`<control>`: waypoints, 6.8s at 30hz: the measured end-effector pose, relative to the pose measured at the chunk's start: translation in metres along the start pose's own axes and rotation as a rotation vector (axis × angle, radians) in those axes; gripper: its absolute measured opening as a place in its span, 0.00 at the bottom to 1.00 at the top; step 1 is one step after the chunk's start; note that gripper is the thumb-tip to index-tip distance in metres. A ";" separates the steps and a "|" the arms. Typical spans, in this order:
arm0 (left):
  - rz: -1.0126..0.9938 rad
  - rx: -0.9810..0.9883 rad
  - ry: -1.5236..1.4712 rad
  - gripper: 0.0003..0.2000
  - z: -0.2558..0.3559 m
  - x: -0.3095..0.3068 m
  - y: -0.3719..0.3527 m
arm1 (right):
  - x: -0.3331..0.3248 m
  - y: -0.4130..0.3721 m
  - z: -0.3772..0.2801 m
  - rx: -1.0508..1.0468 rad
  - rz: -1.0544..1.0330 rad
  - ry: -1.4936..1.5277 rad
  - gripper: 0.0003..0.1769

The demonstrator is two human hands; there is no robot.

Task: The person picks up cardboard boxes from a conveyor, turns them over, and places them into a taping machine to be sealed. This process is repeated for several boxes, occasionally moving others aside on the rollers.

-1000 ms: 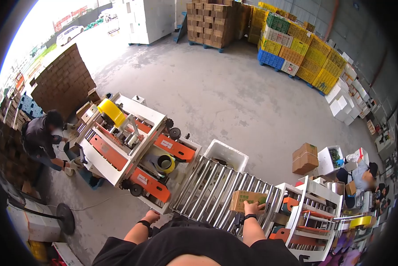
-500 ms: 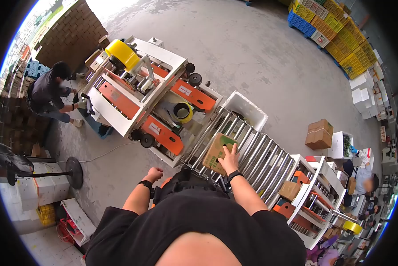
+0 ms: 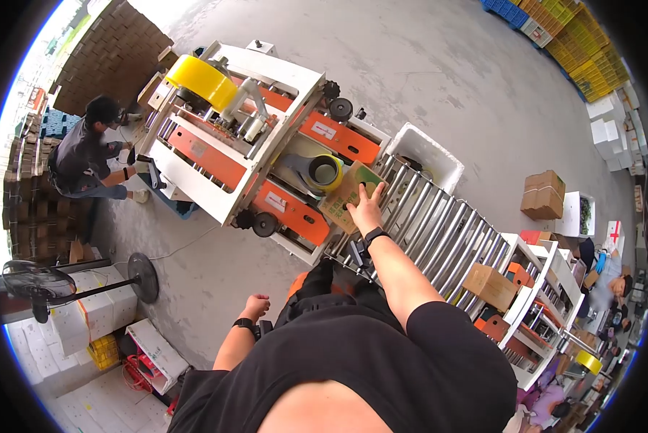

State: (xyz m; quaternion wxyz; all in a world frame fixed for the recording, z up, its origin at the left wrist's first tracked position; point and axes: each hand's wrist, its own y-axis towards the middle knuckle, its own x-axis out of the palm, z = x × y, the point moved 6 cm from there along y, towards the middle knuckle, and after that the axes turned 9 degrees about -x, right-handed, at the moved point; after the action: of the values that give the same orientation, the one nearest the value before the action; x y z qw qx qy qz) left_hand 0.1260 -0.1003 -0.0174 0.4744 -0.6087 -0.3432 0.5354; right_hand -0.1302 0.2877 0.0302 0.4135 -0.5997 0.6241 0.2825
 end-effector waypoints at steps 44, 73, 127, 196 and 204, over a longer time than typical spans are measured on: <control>-0.184 0.315 0.459 0.12 0.137 0.125 -0.060 | -0.202 -0.220 0.328 0.504 -0.085 -0.417 0.35; -0.241 0.140 0.218 0.12 0.097 0.073 0.014 | -0.074 -0.155 0.151 0.324 -0.040 -0.078 0.44; -0.217 0.292 0.447 0.16 0.174 0.115 0.003 | -0.049 -0.311 0.273 0.853 -0.020 0.084 0.18; -0.102 0.110 0.142 0.12 0.071 0.015 0.010 | -0.011 -0.045 0.015 0.160 -0.290 -0.101 0.47; -0.108 0.106 0.101 0.13 0.075 0.005 0.015 | -0.026 -0.051 0.011 0.117 -0.078 -0.208 0.41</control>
State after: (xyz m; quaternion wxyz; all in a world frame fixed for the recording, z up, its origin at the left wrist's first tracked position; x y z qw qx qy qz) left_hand 0.0521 -0.0850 -0.0311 0.5509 -0.5897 -0.3223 0.4949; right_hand -0.0795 0.3037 0.0542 0.5209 -0.5659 0.5694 0.2901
